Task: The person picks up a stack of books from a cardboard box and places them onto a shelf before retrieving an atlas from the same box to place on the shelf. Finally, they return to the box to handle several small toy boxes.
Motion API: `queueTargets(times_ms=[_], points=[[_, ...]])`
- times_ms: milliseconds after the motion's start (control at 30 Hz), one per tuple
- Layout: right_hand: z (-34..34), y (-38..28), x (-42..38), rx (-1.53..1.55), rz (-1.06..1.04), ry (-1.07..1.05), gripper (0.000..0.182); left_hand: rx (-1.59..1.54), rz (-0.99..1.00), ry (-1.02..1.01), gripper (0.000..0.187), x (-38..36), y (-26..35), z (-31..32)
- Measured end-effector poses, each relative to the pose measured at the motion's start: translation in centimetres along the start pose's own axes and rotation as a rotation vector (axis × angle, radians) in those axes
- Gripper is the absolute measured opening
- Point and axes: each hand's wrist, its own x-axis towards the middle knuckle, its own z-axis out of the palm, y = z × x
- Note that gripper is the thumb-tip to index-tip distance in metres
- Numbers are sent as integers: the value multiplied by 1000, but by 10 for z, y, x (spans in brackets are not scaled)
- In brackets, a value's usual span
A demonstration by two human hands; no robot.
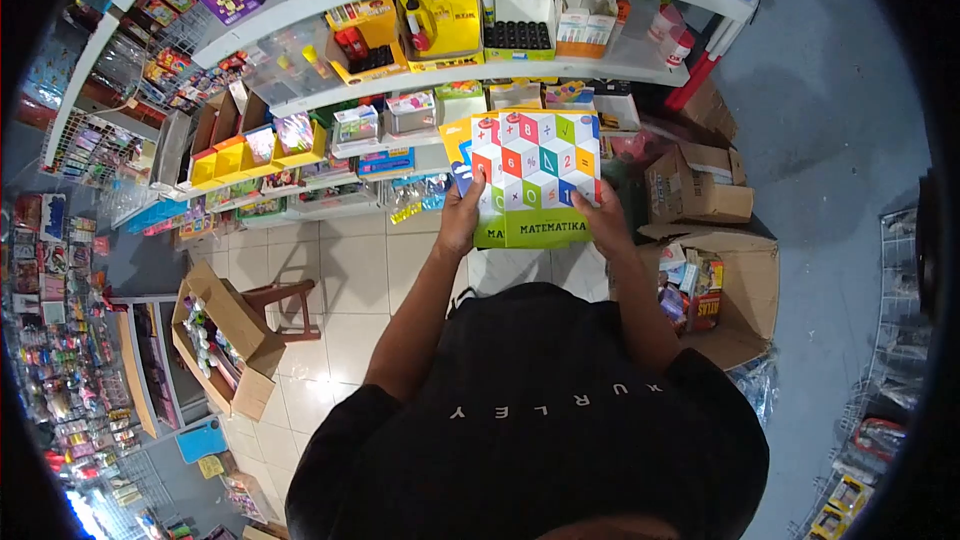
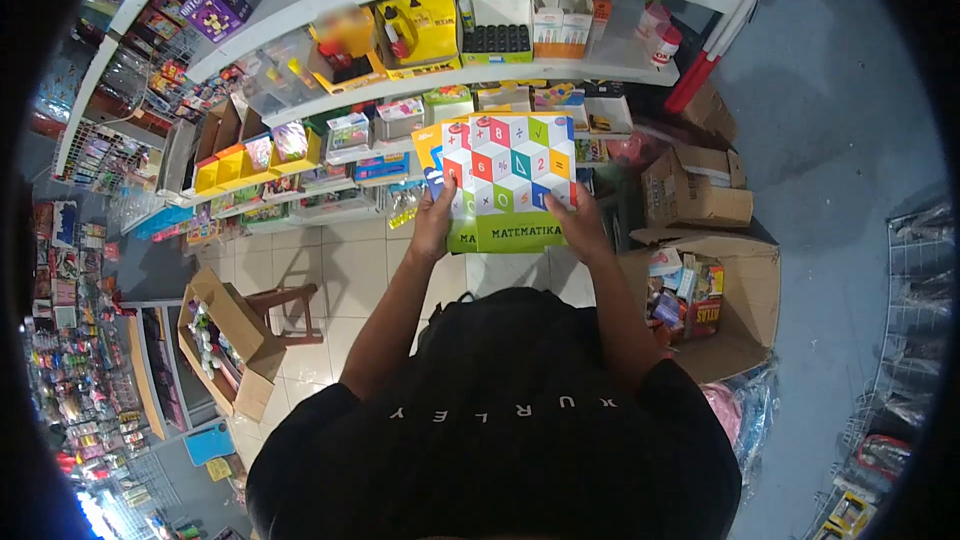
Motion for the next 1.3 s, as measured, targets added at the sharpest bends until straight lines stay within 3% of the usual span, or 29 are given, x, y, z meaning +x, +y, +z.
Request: queueTargets(times_ms=[67,233,333,467,533,600,667,733,833,933,1000,1067,1167,1267,1300], points=[[-8,13,2,-157,-25,-10,36,31,-43,6,32,-2,-8,-12],[-24,68,-13,-7,364,-167,48,208,-99,191,30,-19,-57,-65],[-36,139,-29,-124,456,-197,52,215,-105,299,32,-47,-106,-122],[-37,201,-62,-51,738,-232,55,279,-197,495,32,-94,-152,-186],[-39,232,-74,-152,751,-294,57,312,-232,571,32,-114,-156,-195],[-39,265,-80,-236,870,-188,58,337,-286,606,32,-127,-151,-195],[-44,301,-80,-417,857,-194,51,384,-297,661,33,-136,-168,-208],[-45,337,-74,-727,679,-255,48,354,-388,735,33,-146,-189,-222],[-43,411,-54,-638,734,-123,47,221,-387,796,33,-164,-229,-238],[-35,474,-17,-1010,113,-222,45,134,-511,843,35,-171,-230,-228],[37,385,27,-342,699,-61,41,76,-480,830,37,-185,-245,-229],[64,388,66,-130,614,-50,39,204,-548,862,37,-210,-297,-254],[108,387,133,17,562,48,38,28,-536,842,37,-209,-280,-237],[139,385,202,73,547,72,32,93,-594,816,36,-218,-286,-240],[147,387,224,79,542,52,32,203,-707,807,35,-205,-254,-230]])
